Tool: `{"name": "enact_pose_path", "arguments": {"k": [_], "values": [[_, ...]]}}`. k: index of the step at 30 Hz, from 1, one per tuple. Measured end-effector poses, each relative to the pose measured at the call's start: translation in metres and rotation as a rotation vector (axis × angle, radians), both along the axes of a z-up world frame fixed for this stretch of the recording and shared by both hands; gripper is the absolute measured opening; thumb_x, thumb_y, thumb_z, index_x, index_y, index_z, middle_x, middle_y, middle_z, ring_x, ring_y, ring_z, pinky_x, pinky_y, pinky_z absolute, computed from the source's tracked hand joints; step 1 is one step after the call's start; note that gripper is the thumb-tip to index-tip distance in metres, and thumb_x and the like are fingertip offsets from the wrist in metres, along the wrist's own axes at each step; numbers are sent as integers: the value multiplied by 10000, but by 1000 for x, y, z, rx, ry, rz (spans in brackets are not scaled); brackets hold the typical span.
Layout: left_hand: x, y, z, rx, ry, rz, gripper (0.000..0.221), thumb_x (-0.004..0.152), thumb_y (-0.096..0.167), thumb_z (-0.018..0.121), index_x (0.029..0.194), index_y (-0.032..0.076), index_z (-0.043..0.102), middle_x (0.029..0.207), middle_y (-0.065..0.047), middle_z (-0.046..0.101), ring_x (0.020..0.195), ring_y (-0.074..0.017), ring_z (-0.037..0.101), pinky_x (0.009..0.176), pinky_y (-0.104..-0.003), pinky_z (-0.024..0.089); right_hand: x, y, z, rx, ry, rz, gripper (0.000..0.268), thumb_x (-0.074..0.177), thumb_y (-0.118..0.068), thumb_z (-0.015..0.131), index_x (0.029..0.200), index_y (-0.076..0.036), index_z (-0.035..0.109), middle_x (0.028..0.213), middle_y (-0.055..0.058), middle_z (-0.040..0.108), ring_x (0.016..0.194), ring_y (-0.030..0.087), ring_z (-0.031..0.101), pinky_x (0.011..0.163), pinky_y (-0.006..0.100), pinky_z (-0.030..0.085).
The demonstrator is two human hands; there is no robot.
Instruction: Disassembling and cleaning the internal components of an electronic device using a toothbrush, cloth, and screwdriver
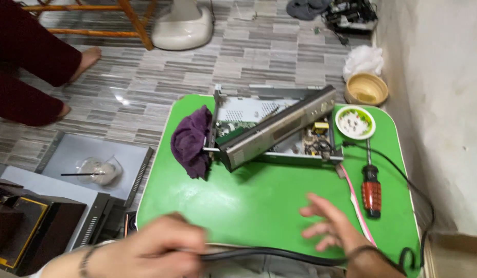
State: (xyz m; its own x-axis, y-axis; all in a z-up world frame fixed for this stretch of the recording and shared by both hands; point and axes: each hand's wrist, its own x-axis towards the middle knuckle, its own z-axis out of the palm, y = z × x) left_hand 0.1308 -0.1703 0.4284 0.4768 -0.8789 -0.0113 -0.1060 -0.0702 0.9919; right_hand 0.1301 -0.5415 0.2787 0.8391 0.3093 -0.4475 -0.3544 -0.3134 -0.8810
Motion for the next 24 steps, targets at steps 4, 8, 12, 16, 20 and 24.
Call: {"name": "enact_pose_path", "arguments": {"k": [4,8,12,16,20,24], "values": [[-8,49,40,-216,-247,64,538,1135,341,420,699,26,431,578,-109,360,499,-321,353,535,-436,257,-4,34,63,45,533,-714,760,860,-605,338,1597,-423,364,1413,215,619,681,531,589,543,540,395],[-22,105,43,-197,-391,141,537,1118,297,459,702,-14,596,534,-116,426,438,-297,389,503,-415,322,-4,14,30,-7,596,-713,980,921,-753,295,1362,46,654,884,418,674,617,481,572,600,534,416],[-35,168,15,9,-496,301,579,1075,422,493,696,87,775,527,2,734,335,-175,534,368,-334,394,-18,-41,-36,-303,-69,-175,1045,718,-515,650,1605,-203,193,1518,117,508,1052,347,666,841,510,533],[-53,271,-56,70,-613,592,672,969,544,540,475,144,758,325,43,458,247,-155,301,314,-343,198,-22,-78,-77,-592,-1078,301,1310,601,-490,954,1595,-139,176,1646,179,287,1478,366,378,1118,548,413],[-80,391,-136,460,-557,887,679,867,540,531,374,123,742,293,30,730,209,-96,653,288,-265,439,-17,-20,-1,-632,141,87,971,714,-680,627,1585,-468,253,1697,-107,246,1504,162,411,1248,567,317],[-77,440,-189,789,186,1266,558,911,201,780,618,-253,920,451,-128,362,419,-207,277,421,-348,158,4,-20,-167,-630,464,454,868,851,-834,367,1536,-302,392,1613,-10,386,1446,190,506,1226,508,358]]}}
